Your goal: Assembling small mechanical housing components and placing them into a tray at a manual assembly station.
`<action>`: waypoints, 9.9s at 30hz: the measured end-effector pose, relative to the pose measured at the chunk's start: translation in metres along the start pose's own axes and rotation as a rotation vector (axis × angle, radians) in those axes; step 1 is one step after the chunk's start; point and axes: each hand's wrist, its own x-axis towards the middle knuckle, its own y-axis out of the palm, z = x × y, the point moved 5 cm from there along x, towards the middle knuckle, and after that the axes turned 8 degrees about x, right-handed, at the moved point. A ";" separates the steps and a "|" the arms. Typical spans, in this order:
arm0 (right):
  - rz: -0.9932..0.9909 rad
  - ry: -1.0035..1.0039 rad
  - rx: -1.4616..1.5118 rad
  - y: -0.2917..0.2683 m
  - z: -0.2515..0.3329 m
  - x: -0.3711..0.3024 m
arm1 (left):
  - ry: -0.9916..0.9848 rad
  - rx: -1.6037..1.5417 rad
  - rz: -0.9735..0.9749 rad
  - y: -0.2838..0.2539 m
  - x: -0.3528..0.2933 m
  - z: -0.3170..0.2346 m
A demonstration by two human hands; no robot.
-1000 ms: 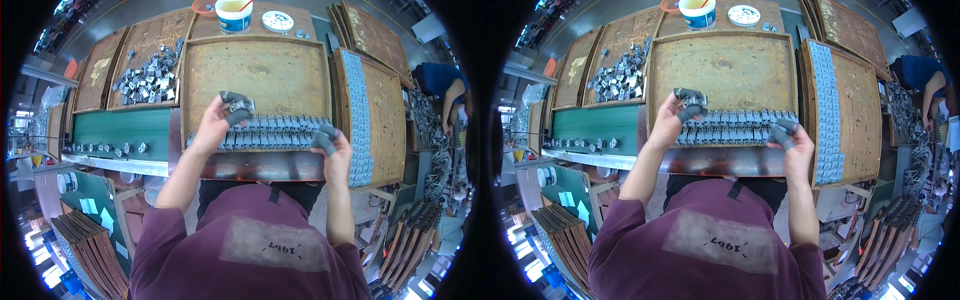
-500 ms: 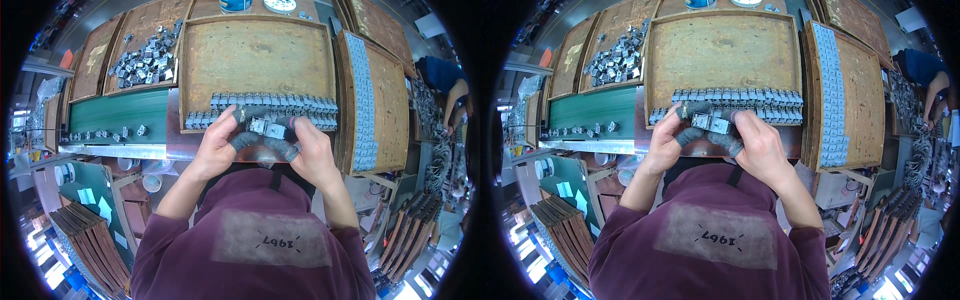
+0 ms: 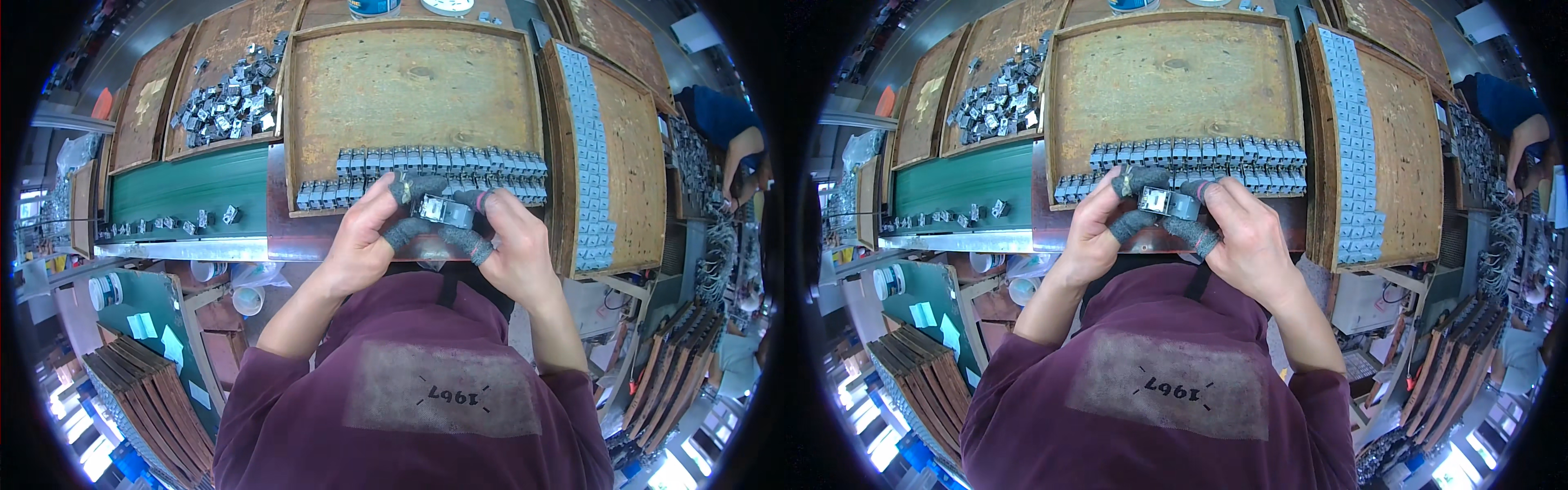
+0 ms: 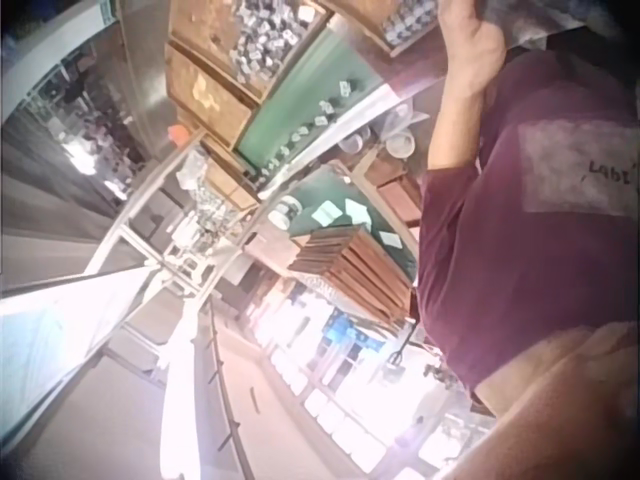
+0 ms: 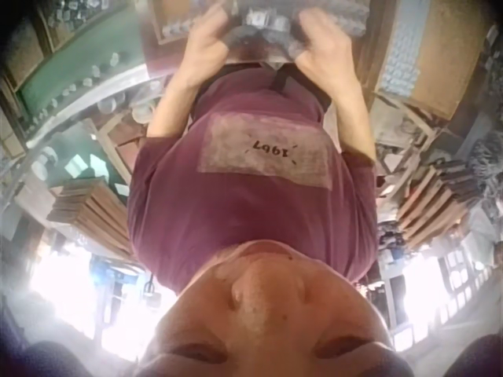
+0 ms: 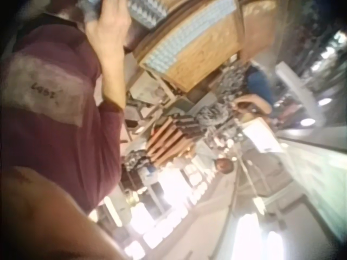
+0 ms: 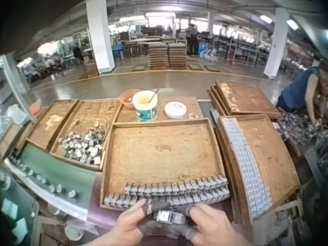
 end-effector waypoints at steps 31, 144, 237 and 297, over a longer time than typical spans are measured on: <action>0.094 0.150 0.266 0.020 -0.024 -0.006 | 0.288 0.426 -0.042 0.030 0.005 0.004; 0.194 0.204 0.342 0.036 -0.038 -0.009 | 0.379 0.562 -0.144 0.027 -0.007 0.011; 0.044 0.054 -0.064 0.043 -0.017 0.010 | 0.097 0.771 -0.274 0.012 -0.006 0.033; -0.746 0.589 0.747 -0.120 -0.179 -0.123 | -0.556 0.111 -0.692 -0.208 -0.120 0.131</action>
